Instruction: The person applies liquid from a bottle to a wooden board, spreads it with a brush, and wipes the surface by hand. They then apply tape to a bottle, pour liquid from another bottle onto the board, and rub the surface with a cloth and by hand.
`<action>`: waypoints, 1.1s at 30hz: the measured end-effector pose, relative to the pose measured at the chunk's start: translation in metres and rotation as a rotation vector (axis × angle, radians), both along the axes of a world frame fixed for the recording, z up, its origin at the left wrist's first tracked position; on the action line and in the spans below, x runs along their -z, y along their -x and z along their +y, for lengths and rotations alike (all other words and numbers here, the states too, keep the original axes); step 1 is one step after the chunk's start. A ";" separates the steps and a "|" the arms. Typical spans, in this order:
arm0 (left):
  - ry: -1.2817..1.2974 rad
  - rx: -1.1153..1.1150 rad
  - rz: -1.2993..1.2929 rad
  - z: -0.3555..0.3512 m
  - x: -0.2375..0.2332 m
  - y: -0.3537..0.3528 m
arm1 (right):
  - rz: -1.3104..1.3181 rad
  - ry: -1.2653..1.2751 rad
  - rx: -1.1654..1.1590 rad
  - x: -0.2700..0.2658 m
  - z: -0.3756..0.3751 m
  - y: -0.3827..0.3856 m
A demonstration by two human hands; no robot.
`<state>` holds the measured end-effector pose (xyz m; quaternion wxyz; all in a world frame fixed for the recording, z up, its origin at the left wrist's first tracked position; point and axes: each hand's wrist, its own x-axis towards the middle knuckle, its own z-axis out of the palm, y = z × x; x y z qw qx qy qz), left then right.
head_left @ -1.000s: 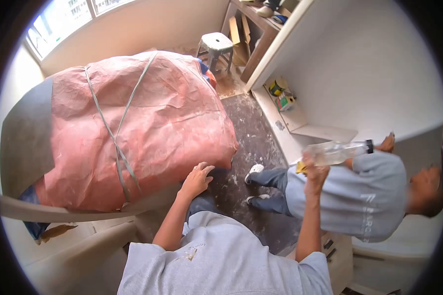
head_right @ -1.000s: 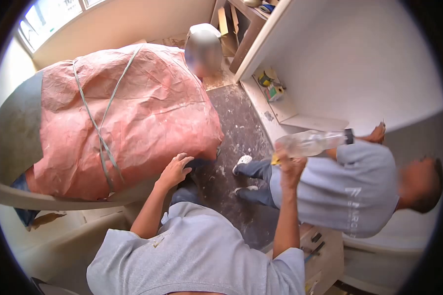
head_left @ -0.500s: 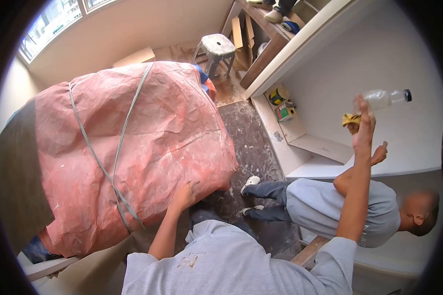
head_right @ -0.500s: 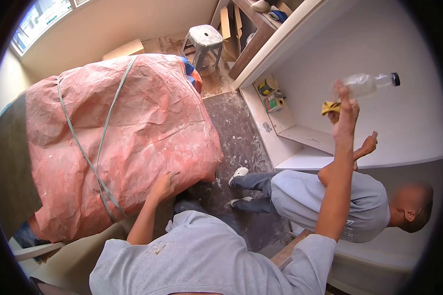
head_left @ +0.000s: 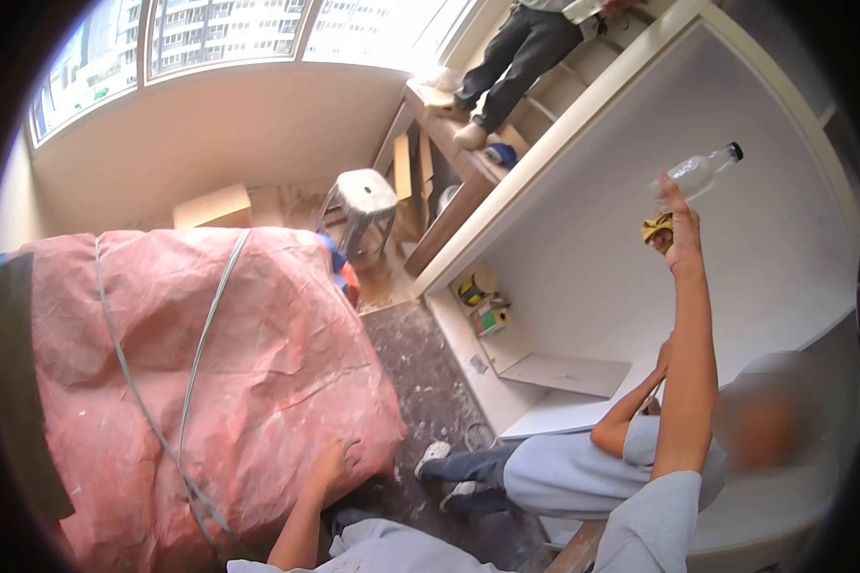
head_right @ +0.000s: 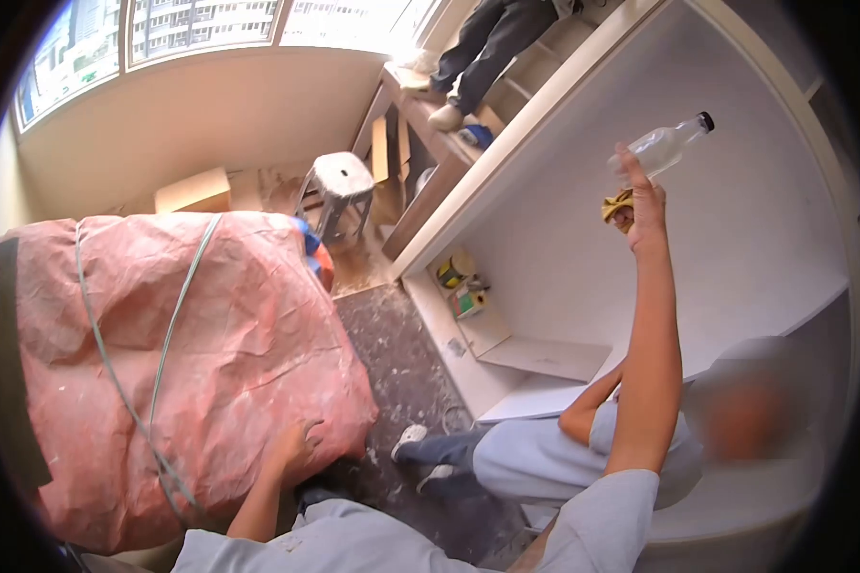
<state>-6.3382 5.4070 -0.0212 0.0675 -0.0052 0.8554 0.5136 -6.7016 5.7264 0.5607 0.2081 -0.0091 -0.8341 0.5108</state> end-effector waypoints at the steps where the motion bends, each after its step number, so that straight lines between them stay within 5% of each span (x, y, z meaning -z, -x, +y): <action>1: -0.040 -0.014 -0.021 0.002 0.004 0.003 | 0.000 0.001 0.005 -0.008 -0.002 0.006; 12: -0.193 -0.015 0.137 -0.015 -0.032 0.127 | 0.069 -0.016 0.053 -0.071 -0.036 0.058; 20: -0.094 0.142 0.770 -0.048 -0.203 0.325 | 0.071 -0.037 0.020 -0.088 -0.048 0.102; 26: -0.013 0.264 0.650 -0.049 -0.331 0.421 | 0.063 -0.091 -0.009 -0.097 -0.071 0.117; 33: -0.409 0.248 0.642 -0.036 -0.416 0.499 | 0.087 -0.119 -0.025 -0.089 -0.089 0.119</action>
